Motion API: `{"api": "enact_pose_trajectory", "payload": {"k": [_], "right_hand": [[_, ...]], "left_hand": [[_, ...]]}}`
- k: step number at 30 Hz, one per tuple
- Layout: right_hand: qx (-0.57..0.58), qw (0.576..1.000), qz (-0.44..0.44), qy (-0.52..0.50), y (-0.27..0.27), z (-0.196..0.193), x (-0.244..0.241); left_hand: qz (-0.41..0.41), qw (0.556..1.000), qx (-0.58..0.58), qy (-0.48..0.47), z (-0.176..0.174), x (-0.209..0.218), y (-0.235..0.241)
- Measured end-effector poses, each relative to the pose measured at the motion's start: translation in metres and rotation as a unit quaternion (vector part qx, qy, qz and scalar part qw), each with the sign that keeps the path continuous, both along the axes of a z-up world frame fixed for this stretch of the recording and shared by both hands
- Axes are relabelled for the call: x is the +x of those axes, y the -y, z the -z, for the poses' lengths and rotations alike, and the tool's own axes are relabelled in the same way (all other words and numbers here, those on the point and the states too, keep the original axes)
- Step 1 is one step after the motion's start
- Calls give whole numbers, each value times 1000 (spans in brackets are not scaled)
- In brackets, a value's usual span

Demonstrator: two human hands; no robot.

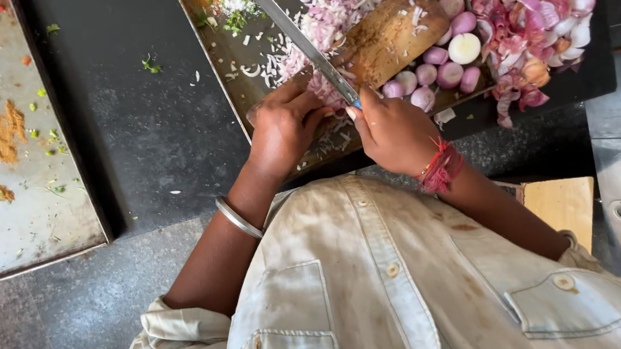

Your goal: The person chops red onions on a wooden cutting board using a knife. The person repeatedly slices the onions into small pieces and gathers them on the board.

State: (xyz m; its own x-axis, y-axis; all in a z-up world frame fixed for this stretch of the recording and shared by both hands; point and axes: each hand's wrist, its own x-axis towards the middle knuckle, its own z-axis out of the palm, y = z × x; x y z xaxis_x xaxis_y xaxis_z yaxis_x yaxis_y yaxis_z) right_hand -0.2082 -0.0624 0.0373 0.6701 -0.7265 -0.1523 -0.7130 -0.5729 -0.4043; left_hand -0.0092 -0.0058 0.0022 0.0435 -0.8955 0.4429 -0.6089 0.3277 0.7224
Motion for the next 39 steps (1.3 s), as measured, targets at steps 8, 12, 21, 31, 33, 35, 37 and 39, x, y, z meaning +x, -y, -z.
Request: {"api": "enact_pose_trajectory", "payload": {"k": [8, 12, 21, 31, 33, 35, 37, 39], "right_hand": [[-4, 1000, -1, -23, 0, 8, 1], [-6, 1000, -17, -18, -4, 9, -1], [6, 999, -21, -27, -3, 15, 6], [27, 1000, -6, 13, 2, 2, -1], [20, 999, -13, 24, 2, 9, -1], [18, 1000, -20, 16, 0, 19, 4], [22, 999, -21, -17, -5, 27, 6], [1, 999, -33, 16, -5, 28, 5]], "left_hand": [[-7, 999, 30, -12, -3, 3, 0], [1, 999, 42, -13, -3, 1, -7], [2, 999, 30, -20, -1, 3, -6], [-8, 1000, 30, -2, -1, 4, -4], [-2, 1000, 21, -2, 1, 3, -3], [3, 1000, 10, 7, 3, 6, -3], [10, 1000, -4, 20, 4, 6, -3], [14, 1000, 25, 4, 3, 5, -3]]}}
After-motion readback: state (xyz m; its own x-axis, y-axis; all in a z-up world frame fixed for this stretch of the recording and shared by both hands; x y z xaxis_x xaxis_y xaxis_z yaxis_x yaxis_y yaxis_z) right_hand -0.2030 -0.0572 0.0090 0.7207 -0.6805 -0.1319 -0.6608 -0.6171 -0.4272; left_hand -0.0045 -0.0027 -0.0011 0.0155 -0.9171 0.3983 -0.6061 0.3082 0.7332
